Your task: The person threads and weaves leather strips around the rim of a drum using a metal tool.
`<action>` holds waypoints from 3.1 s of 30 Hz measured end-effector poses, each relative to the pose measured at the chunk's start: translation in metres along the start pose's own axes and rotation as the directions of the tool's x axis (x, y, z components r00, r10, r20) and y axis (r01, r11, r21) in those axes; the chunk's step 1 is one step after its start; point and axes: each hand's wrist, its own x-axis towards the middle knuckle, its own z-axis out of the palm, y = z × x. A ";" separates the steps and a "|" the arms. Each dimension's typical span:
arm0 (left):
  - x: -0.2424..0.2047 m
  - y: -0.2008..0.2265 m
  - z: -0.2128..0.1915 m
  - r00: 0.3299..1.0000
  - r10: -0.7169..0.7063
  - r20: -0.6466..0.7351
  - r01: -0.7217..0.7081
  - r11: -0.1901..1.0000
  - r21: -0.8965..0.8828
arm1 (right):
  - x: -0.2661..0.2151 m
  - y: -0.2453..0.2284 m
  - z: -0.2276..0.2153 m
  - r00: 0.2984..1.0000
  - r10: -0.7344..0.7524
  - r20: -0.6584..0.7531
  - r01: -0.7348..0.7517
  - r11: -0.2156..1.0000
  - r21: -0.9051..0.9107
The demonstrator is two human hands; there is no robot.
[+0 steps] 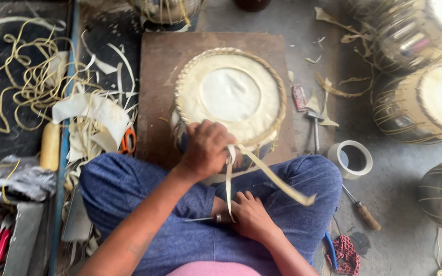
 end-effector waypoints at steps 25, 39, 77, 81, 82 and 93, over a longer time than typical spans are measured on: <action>0.109 -0.099 0.024 0.935 -0.325 -0.142 0.314 0.945 -0.096 | 0.010 -0.021 -0.162 0.760 0.229 -0.608 0.109 0.878 0.467; 0.094 -0.074 0.018 0.967 -0.207 -0.152 0.206 0.978 -0.020 | 0.028 -0.053 -0.193 0.729 0.229 -0.645 -0.222 0.971 0.094; 0.107 -0.070 0.014 0.945 -0.259 -0.199 0.264 0.964 0.003 | 0.063 0.021 -0.135 0.706 0.505 -0.496 0.106 0.617 0.779; 0.112 -0.074 0.017 0.946 -0.251 -0.207 0.256 0.967 -0.004 | 0.069 0.026 -0.119 0.701 0.507 -0.502 0.186 0.550 0.815; 0.112 -0.075 0.017 0.945 -0.259 -0.199 0.263 0.965 -0.004 | 0.072 0.027 -0.119 0.762 0.579 -0.290 0.212 0.201 0.956; 0.107 -0.082 0.018 0.939 -0.256 -0.230 0.264 0.965 0.002 | 0.079 0.013 -0.128 0.677 0.382 -0.629 0.131 0.778 0.614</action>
